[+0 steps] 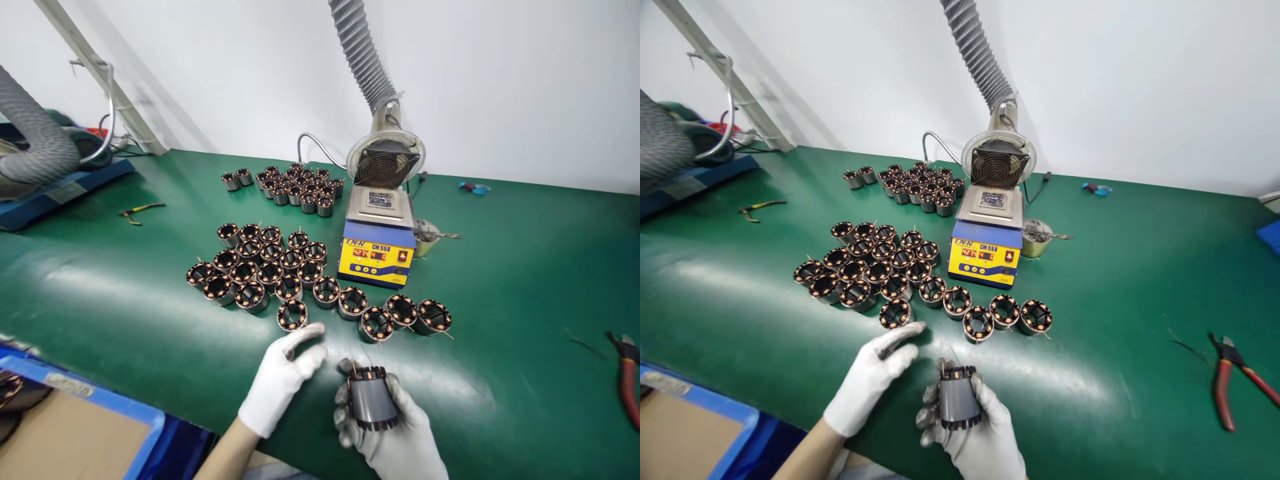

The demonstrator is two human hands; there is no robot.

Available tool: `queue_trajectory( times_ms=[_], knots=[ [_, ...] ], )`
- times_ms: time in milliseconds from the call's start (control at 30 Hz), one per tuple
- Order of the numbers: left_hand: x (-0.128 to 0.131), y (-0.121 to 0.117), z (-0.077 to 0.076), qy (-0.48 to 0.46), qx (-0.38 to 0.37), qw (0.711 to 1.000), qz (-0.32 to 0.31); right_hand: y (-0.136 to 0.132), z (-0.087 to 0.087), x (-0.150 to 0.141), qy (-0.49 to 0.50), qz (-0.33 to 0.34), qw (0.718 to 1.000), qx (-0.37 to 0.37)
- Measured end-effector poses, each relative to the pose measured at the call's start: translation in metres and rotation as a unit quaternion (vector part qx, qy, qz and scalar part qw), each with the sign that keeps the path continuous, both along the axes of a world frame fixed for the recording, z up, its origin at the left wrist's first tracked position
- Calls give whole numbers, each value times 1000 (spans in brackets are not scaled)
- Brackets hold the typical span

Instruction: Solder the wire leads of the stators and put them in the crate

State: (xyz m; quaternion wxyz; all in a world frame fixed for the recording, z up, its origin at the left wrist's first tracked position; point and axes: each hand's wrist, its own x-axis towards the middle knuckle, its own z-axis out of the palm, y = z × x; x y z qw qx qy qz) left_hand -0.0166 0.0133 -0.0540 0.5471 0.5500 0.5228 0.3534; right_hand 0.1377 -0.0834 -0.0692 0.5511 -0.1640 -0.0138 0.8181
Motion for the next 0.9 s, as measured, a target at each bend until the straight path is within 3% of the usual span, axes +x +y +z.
queue_trajectory(
  times_ms=[133, 233, 300, 467, 533, 633, 700, 833, 900],
  knots=[
    [-18, -6, -6, 73, 90, 987, -109, 3, 0, -1, 15, 3, 1000, -15],
    [-9, -21, -5, 84, 135, 956, -245, 5, 1, 0, 28, 17, 998, -51],
    [4, -30, -2, 51, 116, 950, -285, 5, 2, 0, 25, 22, 997, -72],
    [30, -35, 6, -35, 12, 976, -217, 5, 4, 2, 4, 23, 995, -94],
    [31, -34, 6, -56, 18, 978, -202, 4, 3, 1, 3, 12, 995, -102],
    [29, -35, 6, -74, 71, 966, -239, 2, 1, 0, 4, 8, 995, -100],
    [29, -35, 8, -86, 45, 965, -244, 0, 0, 1, 0, 25, 995, -99],
    [33, -33, 15, -132, -47, 975, -172, -2, -2, 1, -22, 27, 994, -100],
    [33, -31, 20, -151, -52, 968, -194, -3, -5, 1, -43, 14, 994, -98]
  ],
)
